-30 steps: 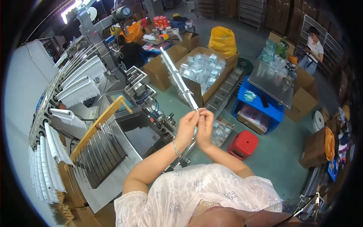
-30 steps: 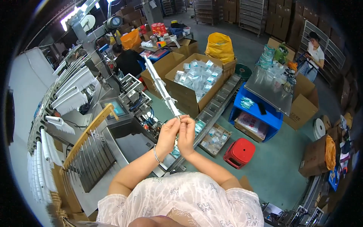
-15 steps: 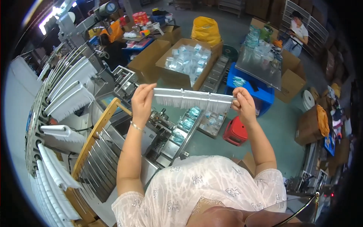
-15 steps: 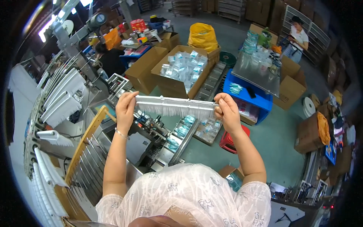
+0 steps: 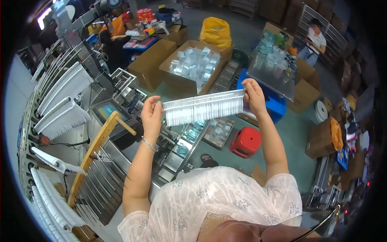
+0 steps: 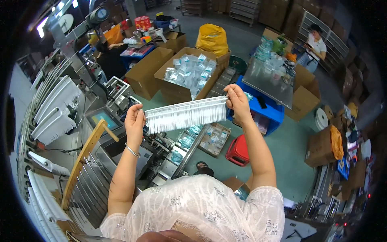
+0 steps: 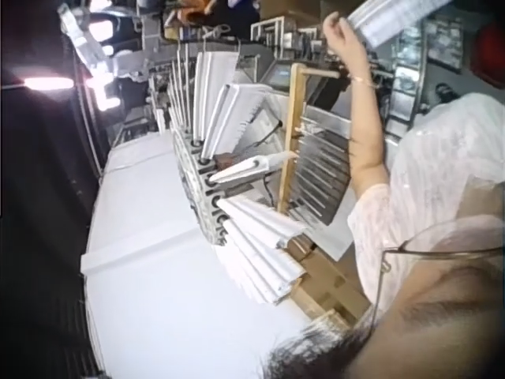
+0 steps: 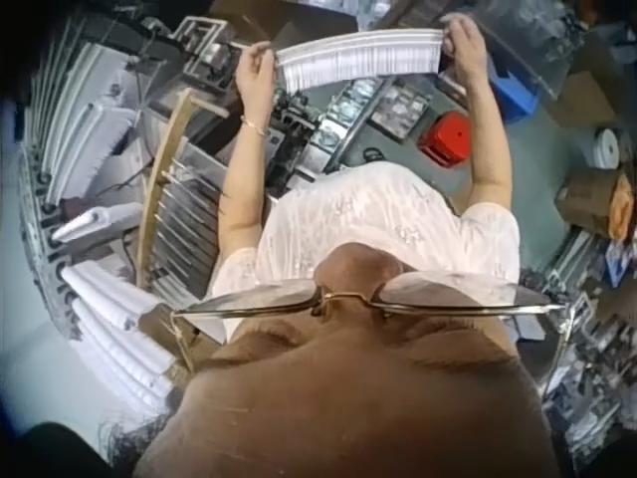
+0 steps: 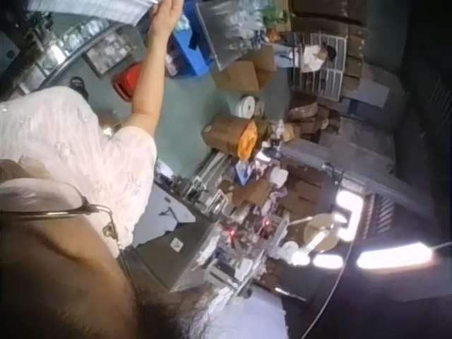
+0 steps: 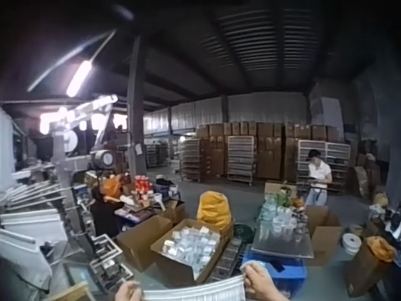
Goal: Removing manufactured items from a rotating assembly machine and placing them into containers.
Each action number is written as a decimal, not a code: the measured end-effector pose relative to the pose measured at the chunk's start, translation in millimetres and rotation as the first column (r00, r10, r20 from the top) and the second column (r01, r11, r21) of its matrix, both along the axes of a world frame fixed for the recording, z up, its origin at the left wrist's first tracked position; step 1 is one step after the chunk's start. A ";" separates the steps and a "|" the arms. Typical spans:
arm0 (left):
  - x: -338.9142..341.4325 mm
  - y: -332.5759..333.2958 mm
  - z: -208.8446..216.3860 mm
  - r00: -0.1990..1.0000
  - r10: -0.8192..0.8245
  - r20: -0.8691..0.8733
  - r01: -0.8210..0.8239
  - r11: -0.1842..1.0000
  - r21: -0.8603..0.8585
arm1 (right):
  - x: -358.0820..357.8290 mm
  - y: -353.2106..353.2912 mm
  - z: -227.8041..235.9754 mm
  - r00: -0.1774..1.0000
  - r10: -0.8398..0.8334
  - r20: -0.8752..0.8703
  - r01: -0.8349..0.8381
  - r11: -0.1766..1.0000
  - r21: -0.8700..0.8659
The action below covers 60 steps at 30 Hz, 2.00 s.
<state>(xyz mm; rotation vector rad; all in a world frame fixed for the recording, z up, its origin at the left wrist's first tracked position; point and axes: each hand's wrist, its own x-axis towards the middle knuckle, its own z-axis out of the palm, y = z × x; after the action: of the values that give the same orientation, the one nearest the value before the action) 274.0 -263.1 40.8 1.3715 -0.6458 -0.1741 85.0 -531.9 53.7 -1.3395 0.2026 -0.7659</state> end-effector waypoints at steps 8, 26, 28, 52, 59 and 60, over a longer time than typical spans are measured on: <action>24.1 -35.9 4.1 0.992 0.101 -0.081 -0.109 0.989 -0.101 | 67.3 -61.7 -0.6 0.990 0.135 0.034 -0.134 0.990 -0.047; 89.3 -60.2 24.3 0.911 0.385 -0.150 -0.393 0.919 -0.024 | 227.3 -123.1 2.5 0.886 0.456 0.087 -0.439 0.884 -0.163; 94.0 -60.0 26.1 0.890 0.424 -0.167 -0.436 0.899 -0.045 | 236.9 -119.5 4.9 0.873 0.484 0.060 -0.476 0.873 -0.106; 172.5 6.4 160.0 -0.385 0.677 0.628 -0.906 -0.146 -0.398 | 389.3 4.0 115.1 0.428 0.709 0.561 -0.890 0.440 0.122; 144.2 -3.3 159.8 -0.468 0.630 0.620 -0.882 -0.289 -0.372 | 393.6 41.9 140.6 0.399 0.761 0.511 -0.888 0.459 0.010; 136.4 -15.0 154.4 -0.435 0.551 0.712 -0.900 -0.238 -0.365 | 393.9 48.2 145.6 0.425 0.770 0.476 -0.859 0.509 -0.056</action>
<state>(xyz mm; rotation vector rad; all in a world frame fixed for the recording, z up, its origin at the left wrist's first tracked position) 410.4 -278.1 195.2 2.0433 0.1893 1.9515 478.9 -483.7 199.3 -0.8490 -0.7278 -0.1516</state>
